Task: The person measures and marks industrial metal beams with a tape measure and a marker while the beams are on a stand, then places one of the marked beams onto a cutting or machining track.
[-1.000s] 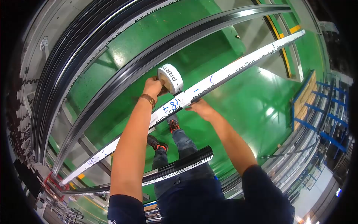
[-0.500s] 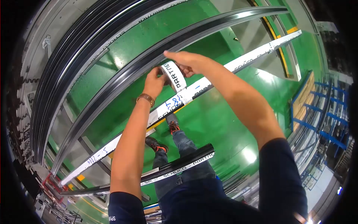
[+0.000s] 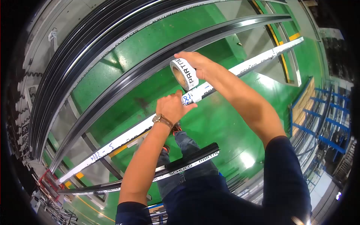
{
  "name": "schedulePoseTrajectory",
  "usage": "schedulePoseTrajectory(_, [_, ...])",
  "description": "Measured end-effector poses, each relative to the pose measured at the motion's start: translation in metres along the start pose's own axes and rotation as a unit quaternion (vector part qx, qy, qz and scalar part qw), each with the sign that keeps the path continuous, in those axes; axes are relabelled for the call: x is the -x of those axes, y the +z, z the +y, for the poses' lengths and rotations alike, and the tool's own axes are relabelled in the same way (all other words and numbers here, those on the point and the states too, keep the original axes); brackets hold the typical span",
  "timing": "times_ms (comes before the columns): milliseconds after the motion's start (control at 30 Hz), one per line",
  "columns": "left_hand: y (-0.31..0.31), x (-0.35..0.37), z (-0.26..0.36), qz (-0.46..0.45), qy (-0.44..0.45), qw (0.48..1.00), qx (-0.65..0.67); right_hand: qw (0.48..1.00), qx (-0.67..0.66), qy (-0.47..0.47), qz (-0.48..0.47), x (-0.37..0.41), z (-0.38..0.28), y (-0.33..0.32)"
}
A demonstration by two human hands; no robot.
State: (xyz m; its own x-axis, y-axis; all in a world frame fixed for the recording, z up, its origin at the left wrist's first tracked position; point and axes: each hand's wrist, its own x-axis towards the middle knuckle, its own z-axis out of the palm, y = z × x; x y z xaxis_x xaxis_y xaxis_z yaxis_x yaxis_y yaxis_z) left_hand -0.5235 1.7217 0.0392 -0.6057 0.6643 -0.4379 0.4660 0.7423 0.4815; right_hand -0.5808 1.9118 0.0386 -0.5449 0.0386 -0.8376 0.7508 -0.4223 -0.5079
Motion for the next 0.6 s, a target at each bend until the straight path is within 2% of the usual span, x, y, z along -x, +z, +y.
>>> schedulePoseTrajectory(100, [0.007, 0.002, -0.001, 0.039, 0.007, 0.999, -0.022, 0.999, -0.037, -0.031, -0.020, 0.041, 0.002, -0.005])
schedulePoseTrajectory(167, [0.005, 0.001, 0.000, 0.016, 0.014, 1.000, -0.019, 0.997, -0.043, -0.057, -0.030, 0.086, 0.025, -0.019])
schedulePoseTrajectory(233, [0.001, -0.001, -0.002, 0.018, 0.014, 1.000, -0.015, 0.995, -0.008, -0.096, 0.019, 0.125, 0.073, -0.031])
schedulePoseTrajectory(300, [0.004, 0.000, 0.000, 0.032, 0.011, 0.999, -0.005, 0.985, 0.088, -0.140, 0.040, 0.146, 0.127, -0.053])
schedulePoseTrajectory(333, [0.002, -0.001, 0.003, 0.001, -0.017, 1.000, 0.001, 0.986, 0.074, -0.141, 0.052, 0.147, 0.144, -0.055])
schedulePoseTrajectory(433, [0.003, 0.001, 0.006, 0.017, -0.012, 1.000, -0.001, 0.981, 0.053, -0.158, 0.099, 0.143, 0.173, -0.053])
schedulePoseTrajectory(467, [-0.003, 0.001, 0.011, -0.018, -0.024, 1.000, -0.002, 0.976, 0.065, -0.170, 0.123, 0.139, 0.175, -0.055])
schedulePoseTrajectory(533, [0.003, 0.005, 0.004, 0.021, 0.038, 0.998, 0.041, 0.969, 0.096, -0.179, 0.138, 0.132, 0.179, -0.062])
schedulePoseTrajectory(600, [0.001, 0.008, -0.003, 0.034, 0.095, 0.993, 0.069, 0.976, 0.107, -0.164, 0.093, 0.127, 0.180, -0.060])
